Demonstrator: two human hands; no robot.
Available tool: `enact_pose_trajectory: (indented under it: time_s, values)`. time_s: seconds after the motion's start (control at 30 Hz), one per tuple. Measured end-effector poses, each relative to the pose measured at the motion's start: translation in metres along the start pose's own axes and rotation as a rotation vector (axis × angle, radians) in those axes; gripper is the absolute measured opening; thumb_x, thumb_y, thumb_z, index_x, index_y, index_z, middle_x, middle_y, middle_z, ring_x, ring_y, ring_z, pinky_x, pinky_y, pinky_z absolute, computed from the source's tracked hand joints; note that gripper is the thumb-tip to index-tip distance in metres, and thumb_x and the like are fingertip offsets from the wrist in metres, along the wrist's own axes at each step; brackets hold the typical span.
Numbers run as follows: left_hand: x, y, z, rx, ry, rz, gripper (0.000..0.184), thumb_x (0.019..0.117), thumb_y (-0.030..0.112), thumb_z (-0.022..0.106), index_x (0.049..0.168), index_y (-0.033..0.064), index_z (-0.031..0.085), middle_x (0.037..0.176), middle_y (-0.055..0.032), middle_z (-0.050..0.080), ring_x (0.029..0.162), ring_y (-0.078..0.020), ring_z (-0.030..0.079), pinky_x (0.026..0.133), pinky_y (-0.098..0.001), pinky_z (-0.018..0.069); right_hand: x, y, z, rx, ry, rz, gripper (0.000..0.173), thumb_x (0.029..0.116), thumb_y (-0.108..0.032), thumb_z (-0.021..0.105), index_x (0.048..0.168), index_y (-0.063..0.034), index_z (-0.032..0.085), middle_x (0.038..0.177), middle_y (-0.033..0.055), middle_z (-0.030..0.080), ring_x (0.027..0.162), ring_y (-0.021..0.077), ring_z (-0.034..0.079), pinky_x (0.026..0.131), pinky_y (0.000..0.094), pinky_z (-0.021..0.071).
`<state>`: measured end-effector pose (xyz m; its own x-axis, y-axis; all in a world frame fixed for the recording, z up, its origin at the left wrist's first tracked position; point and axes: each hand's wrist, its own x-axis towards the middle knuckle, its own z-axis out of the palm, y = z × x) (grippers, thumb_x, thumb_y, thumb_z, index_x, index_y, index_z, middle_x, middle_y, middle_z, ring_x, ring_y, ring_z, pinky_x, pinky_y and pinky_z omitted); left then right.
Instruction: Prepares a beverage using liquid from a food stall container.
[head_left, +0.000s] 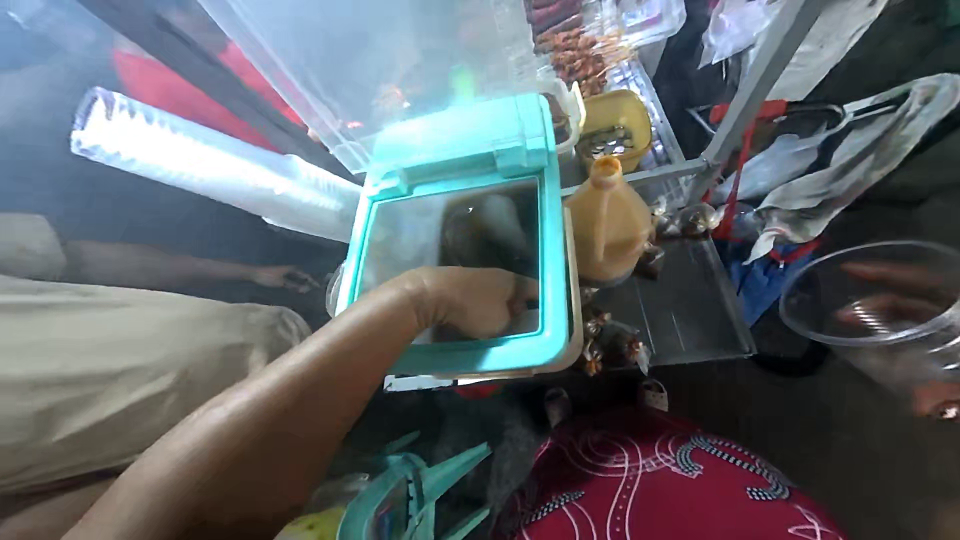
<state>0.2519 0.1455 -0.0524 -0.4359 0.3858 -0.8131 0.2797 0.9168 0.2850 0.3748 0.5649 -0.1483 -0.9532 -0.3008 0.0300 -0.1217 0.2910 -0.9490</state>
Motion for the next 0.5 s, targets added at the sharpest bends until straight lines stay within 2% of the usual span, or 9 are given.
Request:
enact_pose_trajectory:
  time_s: [0.07,0.1,0.17,0.27,0.3,0.37,0.43,0.5]
  values:
    - [0.000,0.001,-0.002,0.065,0.025,0.000,0.009,0.0974,0.005,0.064,0.104,0.0061,0.069,0.080,-0.0060,0.064,0.071,-0.0163,0.060,0.066,-0.0366,0.0498,0.000,-0.003,0.000,-0.007,-0.003,0.006,0.108,0.0738,-0.060,0.085,0.147,0.0067,0.042,0.124,-0.0001,0.067,0.106,0.0004,0.064,0.092,0.0206,0.0560]
    - [-0.002,0.000,-0.002,0.069,0.023,0.011,0.007,0.0978,0.006,0.064,0.102,0.0069,0.070,0.079,-0.0047,0.064,0.070,-0.0148,0.060,0.065,-0.0348,0.0494,0.000,-0.004,0.001,-0.006,-0.006,0.014,0.109,0.0742,-0.060,0.084,0.147,0.0084,0.041,0.124,0.0018,0.066,0.107,0.0008,0.064,0.093,0.0212,0.0556]
    - [-0.009,-0.003,-0.001,0.000,0.027,0.059,0.010,0.1002,0.007,0.062,0.106,0.0078,0.070,0.082,-0.0027,0.065,0.071,-0.0106,0.059,0.066,-0.0301,0.0486,0.002,-0.008,0.005,0.015,-0.018,0.014,0.108,0.0747,-0.059,0.084,0.147,0.0093,0.040,0.123,0.0014,0.066,0.105,-0.0001,0.063,0.091,0.0197,0.0554]
    - [-0.025,-0.022,0.005,-0.377,0.123,0.239,0.021,0.0988,0.000,0.060,0.117,0.0052,0.070,0.089,-0.0006,0.071,0.075,-0.0029,0.063,0.069,-0.0195,0.0524,0.008,-0.015,0.010,0.055,-0.042,0.012,0.106,0.0754,-0.058,0.085,0.147,0.0075,0.041,0.121,-0.0023,0.067,0.106,0.0001,0.065,0.091,0.0211,0.0568]
    - [-0.030,-0.029,0.008,-0.500,0.152,0.318,0.025,0.0981,-0.002,0.059,0.120,0.0049,0.069,0.091,-0.0009,0.073,0.077,-0.0028,0.066,0.070,-0.0185,0.0554,0.009,-0.020,0.012,0.071,-0.046,0.019,0.104,0.0751,-0.056,0.085,0.146,0.0064,0.041,0.121,-0.0041,0.067,0.106,-0.0002,0.065,0.091,0.0207,0.0575]
    - [-0.041,-0.035,0.009,-0.587,0.216,0.450,0.029,0.0969,-0.004,0.055,0.121,0.0060,0.068,0.094,-0.0010,0.073,0.079,-0.0049,0.068,0.071,-0.0199,0.0581,0.013,-0.025,0.016,0.084,-0.066,0.003,0.103,0.0758,-0.054,0.086,0.146,0.0054,0.041,0.121,-0.0048,0.067,0.105,0.0009,0.065,0.090,0.0222,0.0583]
    - [-0.056,-0.034,0.007,-0.568,0.366,0.555,0.030,0.0939,-0.005,0.054,0.119,0.0058,0.068,0.088,-0.0012,0.071,0.069,-0.0051,0.066,0.062,-0.0187,0.0565,0.019,-0.029,0.019,0.050,-0.088,-0.023,0.101,0.0781,-0.054,0.084,0.146,0.0064,0.041,0.122,-0.0030,0.067,0.106,0.0010,0.065,0.091,0.0220,0.0576]
    - [-0.076,-0.031,0.004,-0.592,0.556,0.615,0.029,0.0920,-0.003,0.053,0.116,0.0054,0.066,0.081,-0.0005,0.068,0.062,-0.0050,0.061,0.055,-0.0183,0.0530,0.026,-0.041,0.026,0.020,-0.089,-0.009,0.100,0.0792,-0.049,0.084,0.144,0.0124,0.041,0.123,0.0045,0.066,0.106,0.0012,0.065,0.093,0.0209,0.0557]
